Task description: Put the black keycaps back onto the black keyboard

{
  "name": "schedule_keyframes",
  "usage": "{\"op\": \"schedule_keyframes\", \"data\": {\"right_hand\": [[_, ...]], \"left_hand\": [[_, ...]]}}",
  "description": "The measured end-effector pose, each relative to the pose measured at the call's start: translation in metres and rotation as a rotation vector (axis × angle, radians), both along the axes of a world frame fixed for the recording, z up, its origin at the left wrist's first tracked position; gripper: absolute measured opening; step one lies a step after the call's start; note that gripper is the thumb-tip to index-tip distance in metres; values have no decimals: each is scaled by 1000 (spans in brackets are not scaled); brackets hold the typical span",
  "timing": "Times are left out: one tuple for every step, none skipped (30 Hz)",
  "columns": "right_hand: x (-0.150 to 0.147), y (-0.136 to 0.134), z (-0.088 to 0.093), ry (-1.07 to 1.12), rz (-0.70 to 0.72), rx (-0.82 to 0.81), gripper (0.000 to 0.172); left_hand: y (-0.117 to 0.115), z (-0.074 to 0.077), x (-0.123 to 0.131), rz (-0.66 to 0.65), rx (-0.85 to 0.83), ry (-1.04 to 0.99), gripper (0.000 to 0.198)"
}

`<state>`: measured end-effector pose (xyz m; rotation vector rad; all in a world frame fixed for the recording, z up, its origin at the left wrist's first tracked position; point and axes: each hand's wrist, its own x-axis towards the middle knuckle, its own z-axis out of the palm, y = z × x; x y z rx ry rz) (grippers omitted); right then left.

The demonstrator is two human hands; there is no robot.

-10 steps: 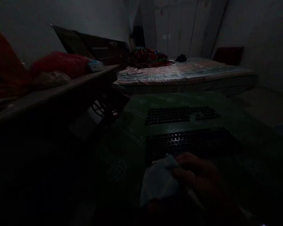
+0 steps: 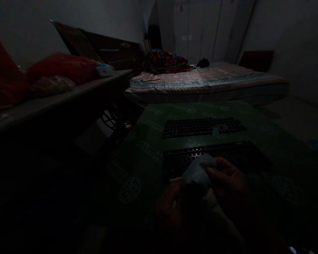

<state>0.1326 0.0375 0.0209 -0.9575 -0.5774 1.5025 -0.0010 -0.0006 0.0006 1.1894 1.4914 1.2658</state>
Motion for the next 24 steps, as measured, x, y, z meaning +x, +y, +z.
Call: {"op": "schedule_keyframes", "data": {"right_hand": [[1,4,-3,41,-13,-16,22],[1,7,-7,69,-26,-34,23],[1,10,-11,91,-44,-52,25],[2,13,-15,112,-64,-71,27],[2,16,-18,134,-88,-85,28],[2,18,-21,158,-112,-91,29],[3,20,-23,181,-133,-91,30],[3,21,-25,198,-144,-89,31],[3,22,-25,207,-147,-88,31],[4,23,-25,209,-151,-84,31],[4,24,-25,209,-152,-77,32],[4,26,-25,206,-152,-72,32],[4,28,-26,201,-162,-64,33],[5,30,-26,195,-177,-53,34],[5,32,-26,181,-193,-36,34],[5,34,-27,153,-207,-14,33],[6,35,-28,106,-229,12,32],[6,35,-28,34,-260,51,29],[6,33,-28,-65,-291,108,25],[6,31,-28,-195,-308,184,21],[5,27,-27,-351,-294,276,17],[4,22,-26,-516,-250,401,13],[3,17,-25,-678,-169,558,7],[2,11,-24,-821,-72,730,3]], "left_hand": [[0,0,-1,-5,-9,-16,27],[0,0,-3,-5,-25,-43,26],[0,0,-5,0,-46,-80,27],[1,0,-6,7,-71,-123,26],[1,-1,-8,17,-98,-168,26],[0,-1,-9,25,-123,-206,26],[0,-1,-10,33,-143,-230,25],[0,-2,-10,36,-158,-238,25],[0,-3,-11,32,-166,-232,24],[0,-4,-11,21,-163,-211,23],[0,-5,-12,2,-149,-179,22],[1,-6,-13,-27,-119,-138,21],[1,-7,-14,-67,-74,-90,21],[2,-9,-15,-124,-13,-41,21],[3,-10,-15,-188,50,9,20],[4,-11,-16,-256,102,60,19],[5,-12,-17,-319,139,110,19],[7,-14,-17,-370,160,155,19],[8,-15,-17,-400,170,185,18],[10,-16,-16,-413,165,194,18],[12,-18,-16,-405,144,171,17],[12,-19,-16,-382,114,125,18],[12,-21,-16,-348,76,68,19],[10,-22,-17,-312,31,10,23]]}}
